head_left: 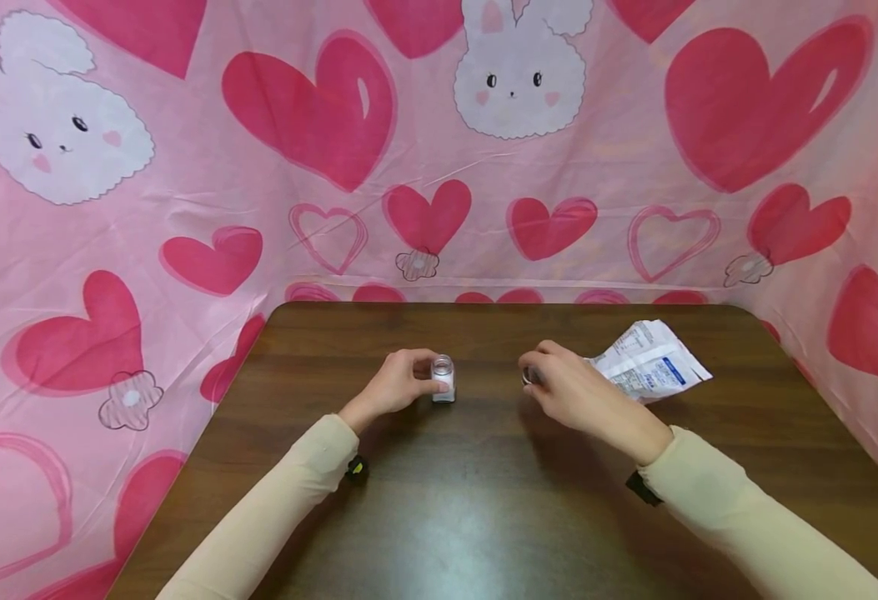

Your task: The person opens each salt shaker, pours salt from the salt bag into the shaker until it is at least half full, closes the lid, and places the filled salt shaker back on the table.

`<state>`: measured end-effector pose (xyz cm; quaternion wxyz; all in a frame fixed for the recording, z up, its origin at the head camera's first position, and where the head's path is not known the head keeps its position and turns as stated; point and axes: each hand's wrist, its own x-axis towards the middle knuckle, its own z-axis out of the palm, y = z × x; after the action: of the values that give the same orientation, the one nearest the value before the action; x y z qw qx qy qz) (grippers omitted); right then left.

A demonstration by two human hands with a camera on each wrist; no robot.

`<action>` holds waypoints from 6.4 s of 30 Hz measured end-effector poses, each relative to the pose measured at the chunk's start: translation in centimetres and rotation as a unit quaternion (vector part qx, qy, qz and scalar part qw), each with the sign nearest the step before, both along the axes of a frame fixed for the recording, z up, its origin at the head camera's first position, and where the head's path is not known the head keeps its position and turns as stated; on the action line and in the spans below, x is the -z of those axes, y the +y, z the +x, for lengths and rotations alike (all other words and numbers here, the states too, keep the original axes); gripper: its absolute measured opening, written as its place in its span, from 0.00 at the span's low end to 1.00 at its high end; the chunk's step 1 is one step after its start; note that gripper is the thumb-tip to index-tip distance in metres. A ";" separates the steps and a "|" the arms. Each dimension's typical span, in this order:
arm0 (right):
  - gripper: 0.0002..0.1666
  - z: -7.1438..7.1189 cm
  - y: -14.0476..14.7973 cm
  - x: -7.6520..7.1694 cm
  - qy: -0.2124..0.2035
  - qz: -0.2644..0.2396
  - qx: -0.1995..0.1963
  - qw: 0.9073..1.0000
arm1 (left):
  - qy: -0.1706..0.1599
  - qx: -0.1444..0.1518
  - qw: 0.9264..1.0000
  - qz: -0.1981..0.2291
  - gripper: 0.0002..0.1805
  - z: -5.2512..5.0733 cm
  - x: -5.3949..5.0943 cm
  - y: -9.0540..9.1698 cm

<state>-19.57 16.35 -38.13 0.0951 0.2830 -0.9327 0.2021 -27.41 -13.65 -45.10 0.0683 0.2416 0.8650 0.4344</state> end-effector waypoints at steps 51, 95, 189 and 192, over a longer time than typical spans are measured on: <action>0.17 -5.0 -6.6 0.3 -0.001 -0.045 -0.088 0.995 | 0.019 -0.001 1.000 0.006 0.21 0.1 0.0 0.1; 0.23 -6.6 -10.0 1.9 -0.058 -0.008 -0.149 0.987 | 0.021 0.014 1.000 0.014 0.23 0.2 -0.2 -0.1; 0.15 -6.8 -10.9 1.5 -0.050 0.047 -0.043 0.997 | 0.040 0.020 0.999 0.001 0.21 -0.1 -0.1 0.0; 0.21 -6.8 -11.1 1.5 -0.056 0.049 -0.023 0.997 | 0.038 0.015 0.999 -0.002 0.21 -0.1 -0.1 0.1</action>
<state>-26.42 5.28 -39.66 0.0243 0.2968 -0.9387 0.1734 -27.54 -13.59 -45.02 0.0422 0.2708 0.8643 0.4218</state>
